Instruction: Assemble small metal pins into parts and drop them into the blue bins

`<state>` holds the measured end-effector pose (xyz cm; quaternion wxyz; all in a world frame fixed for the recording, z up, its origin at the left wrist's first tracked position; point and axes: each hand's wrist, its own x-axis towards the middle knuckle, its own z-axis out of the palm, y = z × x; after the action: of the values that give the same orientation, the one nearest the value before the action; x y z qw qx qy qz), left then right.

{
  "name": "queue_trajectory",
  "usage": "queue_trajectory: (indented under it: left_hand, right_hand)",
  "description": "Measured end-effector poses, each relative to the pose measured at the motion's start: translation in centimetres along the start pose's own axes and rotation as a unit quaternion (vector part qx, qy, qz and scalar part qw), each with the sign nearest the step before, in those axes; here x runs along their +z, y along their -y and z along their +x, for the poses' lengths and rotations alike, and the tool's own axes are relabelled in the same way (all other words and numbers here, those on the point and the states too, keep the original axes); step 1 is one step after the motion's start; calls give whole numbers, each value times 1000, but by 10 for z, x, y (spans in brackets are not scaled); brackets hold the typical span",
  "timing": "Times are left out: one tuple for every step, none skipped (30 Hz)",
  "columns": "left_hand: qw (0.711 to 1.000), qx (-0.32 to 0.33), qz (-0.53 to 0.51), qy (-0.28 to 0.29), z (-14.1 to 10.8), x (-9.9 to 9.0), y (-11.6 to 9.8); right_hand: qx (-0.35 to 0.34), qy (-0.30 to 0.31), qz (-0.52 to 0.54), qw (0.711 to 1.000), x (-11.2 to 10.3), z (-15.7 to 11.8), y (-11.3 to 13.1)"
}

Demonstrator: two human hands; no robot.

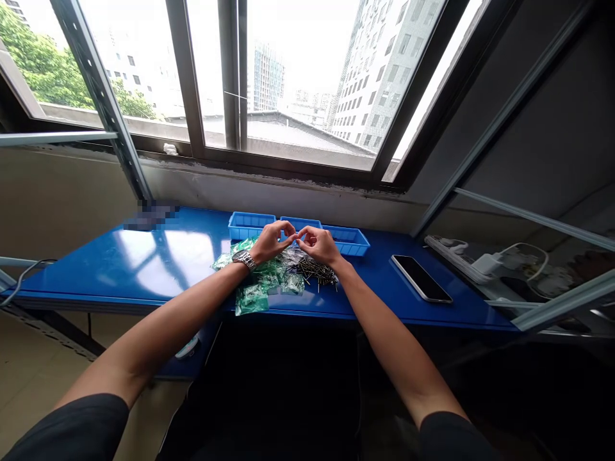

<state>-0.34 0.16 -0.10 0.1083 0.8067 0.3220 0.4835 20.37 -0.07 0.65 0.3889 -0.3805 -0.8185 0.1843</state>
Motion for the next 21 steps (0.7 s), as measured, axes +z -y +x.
queue_trajectory:
  left_hand:
    - [1000,0,-3,-1,0,0,0]
    - [1000,0,-5,-3,0,0,0]
    - [1000,-1,-6,-6,0,0,1]
    - [1000,-3,-7,-8,0,0,1]
    - [1000,-4,-6,-9,0,0,2]
    - [1000,-4,-6,-6,0,0,2]
    - [1000,-2,-6,0,0,0,2]
    - [1000,2,-7,8,0,0,2]
    - [1000,7,-8,17,-1,0,2]
    - [1000,11,-9,26,-1,0,1]
    - [999,13,-10,33,-1,0,1]
    - [999,13,-9,38,-1,0,0]
    - [999,12,-7,42,-1,0,-1]
    - [999,11,-5,44,0,0,-1]
    - [999,9,-3,44,0,-1,-2]
    - [999,8,-2,42,0,-1,-2]
    - [999,5,-1,37,0,0,-1]
    - [1000,3,0,29,0,0,-1]
    - [1000,0,0,19,-1,0,-1]
    - [1000,-2,-2,8,-1,0,0]
    - [1000,-3,-5,-2,-1,0,0]
  right_hand:
    - [-1,-2,1,1000,0,0,0]
    - [-4,-7,-1,1000,0,0,1]
    - [-7,-15,-3,1000,0,-1,2]
    - [-10,-26,-6,1000,-1,-1,3]
    - [-13,-38,-10,999,-1,-1,4]
    - [-14,-49,-12,999,-2,-2,6]
    - [-16,-59,-14,998,-2,-2,7]
    - [-16,-67,-14,998,-2,-2,7]
    - [-17,-70,-14,997,-2,-2,8]
    - [-17,-69,-12,997,-1,-3,8]
    - [-17,-65,-10,998,0,-3,8]
    - [-17,-61,-9,998,0,-3,8]
    - [-16,-56,-8,998,0,-3,8]
    - [-16,-53,-8,998,0,-3,8]
    - [-16,-53,-9,998,0,-2,7]
    - [-17,-54,-9,998,0,-2,7]
    - [-17,-58,-8,998,-1,-2,7]
    - [-17,-63,-7,998,-2,-2,7]
    - [-15,-66,-6,998,-2,-2,6]
    - [-13,-66,-3,998,-2,-1,6]
    - [-10,-62,-1,998,-2,-1,5]
